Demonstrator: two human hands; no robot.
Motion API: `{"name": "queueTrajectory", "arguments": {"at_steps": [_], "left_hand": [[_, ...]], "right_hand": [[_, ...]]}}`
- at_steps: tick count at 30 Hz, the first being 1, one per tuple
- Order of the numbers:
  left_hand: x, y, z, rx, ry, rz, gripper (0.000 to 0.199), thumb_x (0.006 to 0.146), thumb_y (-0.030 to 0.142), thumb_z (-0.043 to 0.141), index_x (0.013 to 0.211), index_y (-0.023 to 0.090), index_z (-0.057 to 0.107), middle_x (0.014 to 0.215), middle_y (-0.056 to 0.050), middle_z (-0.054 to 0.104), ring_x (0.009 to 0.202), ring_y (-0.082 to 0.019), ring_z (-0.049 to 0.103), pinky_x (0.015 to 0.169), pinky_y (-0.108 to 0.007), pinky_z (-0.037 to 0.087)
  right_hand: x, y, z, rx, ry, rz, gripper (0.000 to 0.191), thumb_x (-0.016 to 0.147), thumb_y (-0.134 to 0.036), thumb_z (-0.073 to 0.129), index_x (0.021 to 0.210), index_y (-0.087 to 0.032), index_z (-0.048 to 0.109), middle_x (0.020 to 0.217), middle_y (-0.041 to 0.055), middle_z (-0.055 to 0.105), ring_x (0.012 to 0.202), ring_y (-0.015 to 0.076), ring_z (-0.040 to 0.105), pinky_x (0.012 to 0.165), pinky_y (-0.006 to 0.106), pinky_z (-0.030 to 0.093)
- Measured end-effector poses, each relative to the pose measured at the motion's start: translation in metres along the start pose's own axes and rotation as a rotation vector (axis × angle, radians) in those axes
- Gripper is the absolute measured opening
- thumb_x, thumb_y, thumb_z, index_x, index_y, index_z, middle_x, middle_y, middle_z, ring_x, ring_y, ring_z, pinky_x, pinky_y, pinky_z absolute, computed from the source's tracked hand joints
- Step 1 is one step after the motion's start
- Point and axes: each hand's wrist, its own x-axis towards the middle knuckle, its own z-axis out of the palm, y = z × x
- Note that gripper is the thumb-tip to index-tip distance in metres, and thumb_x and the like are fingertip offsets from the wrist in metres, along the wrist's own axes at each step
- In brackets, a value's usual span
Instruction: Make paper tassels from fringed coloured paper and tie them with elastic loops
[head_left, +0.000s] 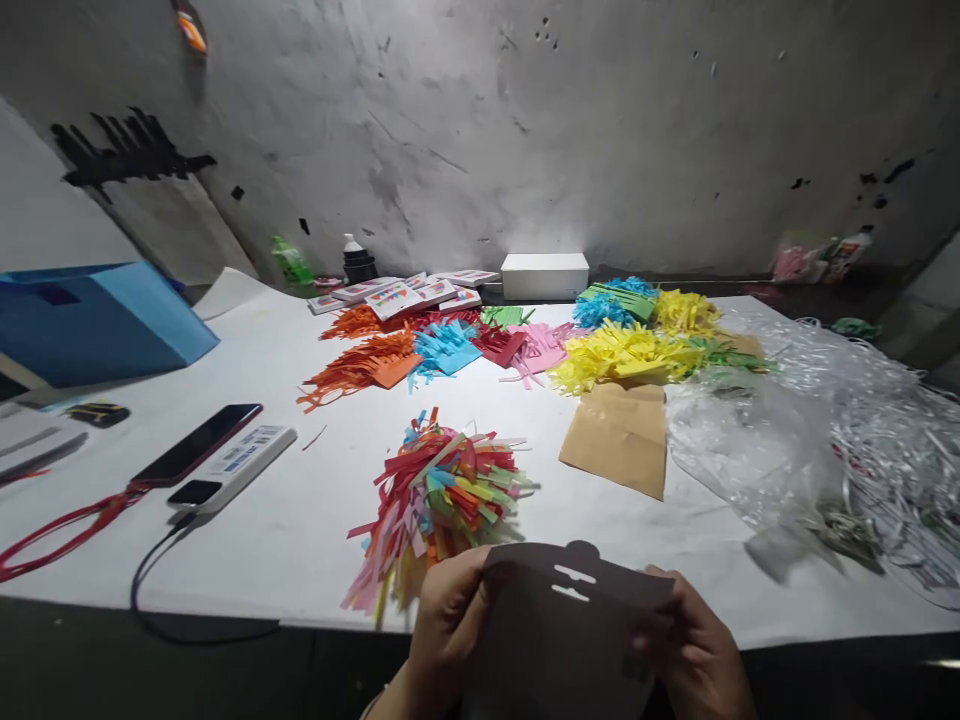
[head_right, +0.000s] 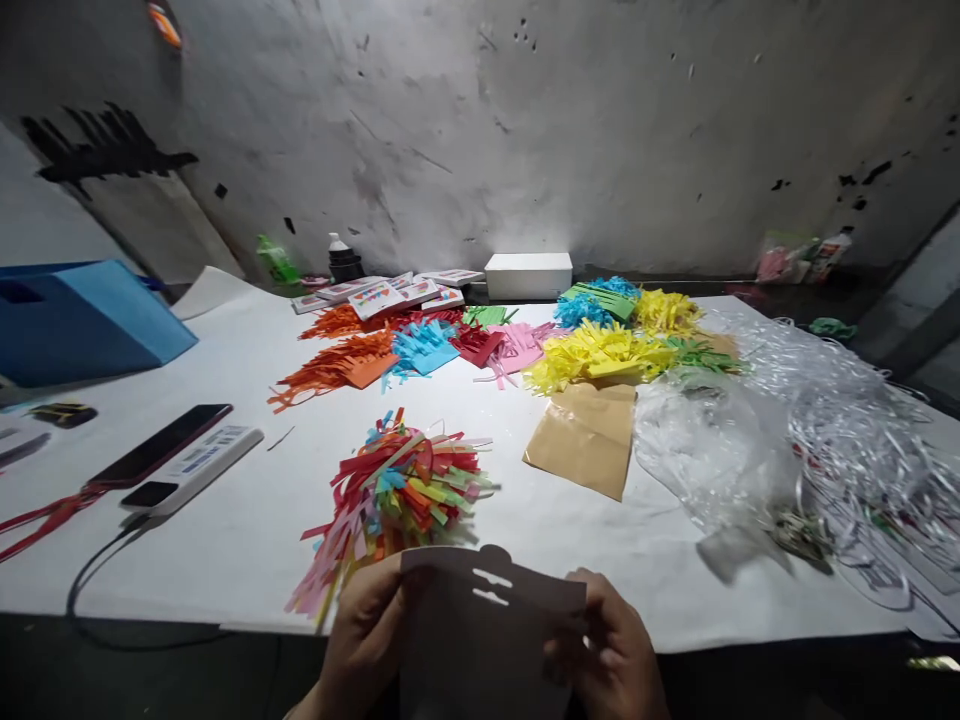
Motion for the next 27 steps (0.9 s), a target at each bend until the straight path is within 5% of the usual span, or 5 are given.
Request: {"name": "queueTrajectory", "arguments": {"at_steps": [6,11,19,25,27], "left_hand": [[0.023,0.002,-0.013,0.022,-0.285,0.073,0.033,0.103,0.033,0.046,0.101,0.016,0.075,0.076,-0.005,0.074,0.066,-0.017,0.068,0.063,-0.021,0.054],[0.033,0.001,-0.013,-0.088,-0.127,0.102,0.026,0.1,0.024,0.053,0.119,0.021,0.071,0.101,-0.009,0.079,0.081,-0.018,0.074,0.069,-0.019,0.057],[0.037,0.016,-0.02,-0.255,-0.203,0.115,0.045,0.1,0.048,0.048,0.082,0.018,0.075,0.075,-0.008,0.074,0.067,-0.018,0.068,0.061,-0.026,0.052],[0.033,0.029,-0.018,-0.024,-0.221,0.161,0.012,0.095,0.021,0.055,0.094,0.019,0.067,0.08,-0.006,0.07,0.072,-0.017,0.063,0.065,-0.026,0.049],[0.032,0.031,-0.012,0.046,-0.235,0.175,0.013,0.093,0.012,0.054,0.094,0.02,0.065,0.079,-0.004,0.068,0.069,-0.015,0.061,0.062,-0.024,0.046]], "right_hand": [[0.025,-0.014,-0.007,0.287,-0.166,0.103,0.02,0.089,-0.042,0.07,0.103,-0.029,0.079,0.096,0.0052,0.078,0.084,0.0231,0.072,0.078,0.034,0.058],[0.04,-0.017,-0.019,0.238,-0.345,0.063,0.037,0.086,-0.036,0.074,0.123,-0.036,0.071,0.107,0.0049,0.076,0.097,0.0234,0.07,0.089,0.036,0.055],[0.056,-0.059,-0.023,-0.146,-0.582,-0.32,0.025,0.087,-0.023,0.058,0.094,-0.028,0.081,0.072,0.0018,0.059,0.065,0.0154,0.06,0.057,0.024,0.045],[0.044,-0.093,-0.025,-0.624,-0.672,-0.416,0.039,0.083,-0.012,0.061,0.118,-0.029,0.067,0.135,0.0096,0.057,0.123,0.0254,0.058,0.099,0.037,0.05],[0.042,-0.097,-0.02,-0.751,-0.647,-0.485,0.04,0.086,-0.017,0.065,0.124,-0.026,0.062,0.137,0.0119,0.057,0.125,0.0273,0.056,0.102,0.04,0.049]]}}
